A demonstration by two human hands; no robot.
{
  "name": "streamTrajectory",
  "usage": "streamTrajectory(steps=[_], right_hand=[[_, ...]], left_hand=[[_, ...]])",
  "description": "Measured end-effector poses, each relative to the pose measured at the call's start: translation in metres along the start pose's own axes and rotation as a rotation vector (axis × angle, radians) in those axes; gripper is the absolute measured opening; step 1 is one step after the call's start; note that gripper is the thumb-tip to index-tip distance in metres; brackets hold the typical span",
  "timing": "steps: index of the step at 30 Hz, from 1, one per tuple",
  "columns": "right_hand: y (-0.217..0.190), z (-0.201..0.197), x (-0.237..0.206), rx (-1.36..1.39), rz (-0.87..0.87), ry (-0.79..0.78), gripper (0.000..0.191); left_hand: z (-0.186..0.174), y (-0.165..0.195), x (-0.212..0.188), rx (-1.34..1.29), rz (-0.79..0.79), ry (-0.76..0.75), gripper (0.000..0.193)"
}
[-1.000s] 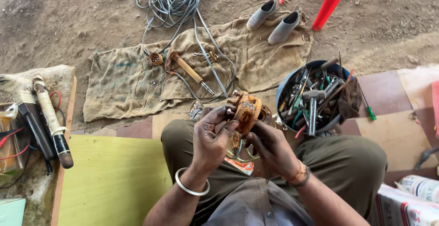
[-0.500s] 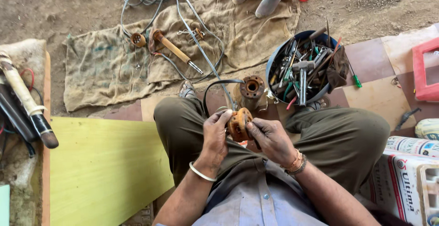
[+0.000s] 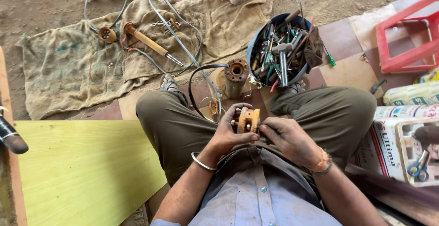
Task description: The person sits on the floor repairing a pump assembly. They work a rubber belt or seal around a rusty flange housing, hammer the housing to seat it, handle the cylindrical pump body, pick up a rusty end cap, and file its surface with a file.
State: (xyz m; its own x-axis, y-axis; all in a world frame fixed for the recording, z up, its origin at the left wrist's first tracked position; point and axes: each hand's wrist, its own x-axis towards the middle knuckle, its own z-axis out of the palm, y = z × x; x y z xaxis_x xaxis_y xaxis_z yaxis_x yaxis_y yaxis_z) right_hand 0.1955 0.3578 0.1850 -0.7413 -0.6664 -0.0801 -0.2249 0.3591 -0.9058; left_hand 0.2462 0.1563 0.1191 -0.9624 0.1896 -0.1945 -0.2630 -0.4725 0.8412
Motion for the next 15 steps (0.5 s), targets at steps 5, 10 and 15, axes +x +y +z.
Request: streamTrajectory(steps=[5,10,15], right_hand=[[0.007,-0.001,-0.028,0.114,0.087,0.228,0.014],[0.015,-0.004,-0.046,0.168,0.018,0.385,0.017],[0.028,-0.033,-0.073,-0.149,0.009,0.776,0.013]], left_hand=[[0.015,0.002,-0.014,0.423,0.274,0.107,0.097],[0.030,0.005,-0.019,0.600,0.396,0.141,0.105],[0.036,0.004,-0.012,0.383,0.243,0.170,0.106]])
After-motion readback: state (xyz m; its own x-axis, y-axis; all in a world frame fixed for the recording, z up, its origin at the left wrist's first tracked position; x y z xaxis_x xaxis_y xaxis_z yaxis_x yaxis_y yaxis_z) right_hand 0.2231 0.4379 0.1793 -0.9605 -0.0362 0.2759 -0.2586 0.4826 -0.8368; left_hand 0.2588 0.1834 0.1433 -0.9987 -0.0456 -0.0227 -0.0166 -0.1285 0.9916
